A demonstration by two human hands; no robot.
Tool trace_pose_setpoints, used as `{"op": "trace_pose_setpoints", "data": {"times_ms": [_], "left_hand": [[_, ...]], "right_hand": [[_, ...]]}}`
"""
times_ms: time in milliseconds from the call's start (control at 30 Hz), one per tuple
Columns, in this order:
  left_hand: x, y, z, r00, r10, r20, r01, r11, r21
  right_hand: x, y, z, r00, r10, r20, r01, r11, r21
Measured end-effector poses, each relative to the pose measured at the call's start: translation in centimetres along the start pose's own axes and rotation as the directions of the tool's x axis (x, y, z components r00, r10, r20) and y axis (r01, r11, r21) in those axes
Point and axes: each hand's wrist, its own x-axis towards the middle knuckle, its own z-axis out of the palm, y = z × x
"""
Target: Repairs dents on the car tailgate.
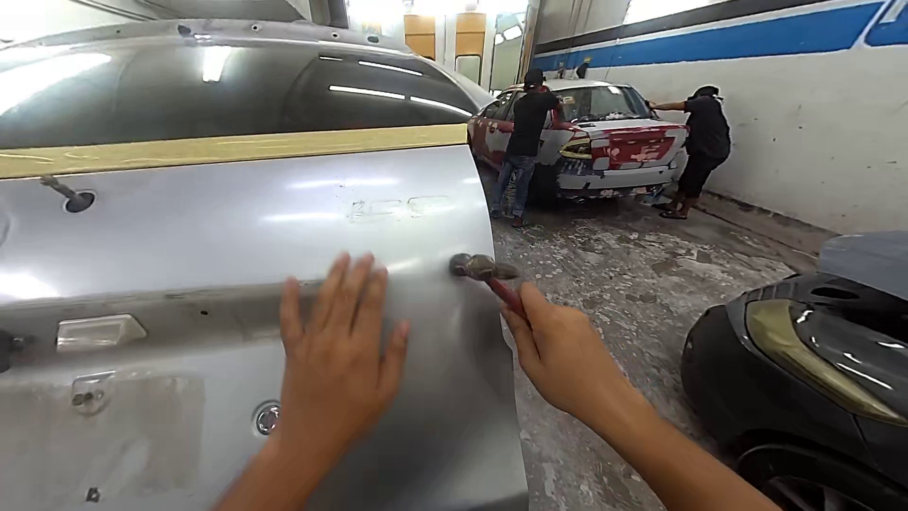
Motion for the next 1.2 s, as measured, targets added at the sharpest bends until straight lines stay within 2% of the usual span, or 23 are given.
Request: {"op": "trace_pose_setpoints", "data": {"times_ms": [100,167,233,333,400,467,567,733,833,900,1000,1100,1200], "left_hand": [[6.0,-3.3,0.1,0.999,0.012,0.045,-0.015,0.998,0.059],[9.5,-4.7,0.6,0.995,-0.013,0.104,0.005,0.997,0.076],[12.2,-4.9,1.4,0.98,-0.053,0.191,0.04,0.997,0.068],[14.0,-3.2,3.1,0.971,-0.075,0.226,0.054,0.993,0.101],[12.5,-0.6,4.0,0.987,-0.036,0.158,0.022,0.996,0.092],[8.5,2.8,4.7,0.992,0.001,0.125,-0.01,0.997,0.074],[2.6,5.9,6.0,0.994,-0.026,0.106,0.018,0.996,0.082],[-6.7,8.2,6.8,0.992,-0.002,0.124,-0.014,0.991,0.133],[-10.6,8.4,6.2,0.976,0.055,0.209,-0.087,0.985,0.146],[-11.0,8.2,5.5,0.961,0.085,0.262,-0.125,0.982,0.139],[-9.0,8.3,4.6,0.943,0.062,0.327,-0.108,0.986,0.124],[-4.8,7.6,5.1,0.972,0.046,0.23,-0.079,0.988,0.134],[1.5,5.6,5.4,0.99,-0.024,0.139,0.002,0.987,0.159]], "right_hand": [[0.2,-0.1,0.2,0.999,-0.004,-0.046,0.005,1.0,0.017],[0.7,0.1,0.3,1.0,0.006,-0.009,-0.006,1.0,-0.014],[1.0,0.2,-0.4,1.0,0.03,-0.002,-0.03,0.999,0.019],[-0.2,0.3,-1.0,0.989,0.083,-0.126,-0.063,0.986,0.157],[-1.6,0.5,-1.2,0.973,0.13,-0.189,-0.086,0.971,0.222],[-3.2,0.9,-1.0,0.964,0.183,-0.191,-0.121,0.948,0.294],[-5.0,2.0,-0.5,0.945,0.27,-0.186,-0.186,0.909,0.372],[-7.5,4.1,-0.7,0.932,0.327,-0.153,-0.249,0.889,0.384],[-9.0,5.6,-1.3,0.93,0.352,-0.105,-0.284,0.871,0.401],[-9.8,6.3,-1.4,0.928,0.364,-0.08,-0.296,0.852,0.433],[-10.5,7.0,-1.4,0.93,0.361,-0.061,-0.287,0.823,0.49],[-10.9,6.7,-1.0,0.93,0.364,-0.04,-0.287,0.794,0.536],[-11.2,6.0,-0.7,0.936,0.351,-0.007,-0.289,0.784,0.55]]}}
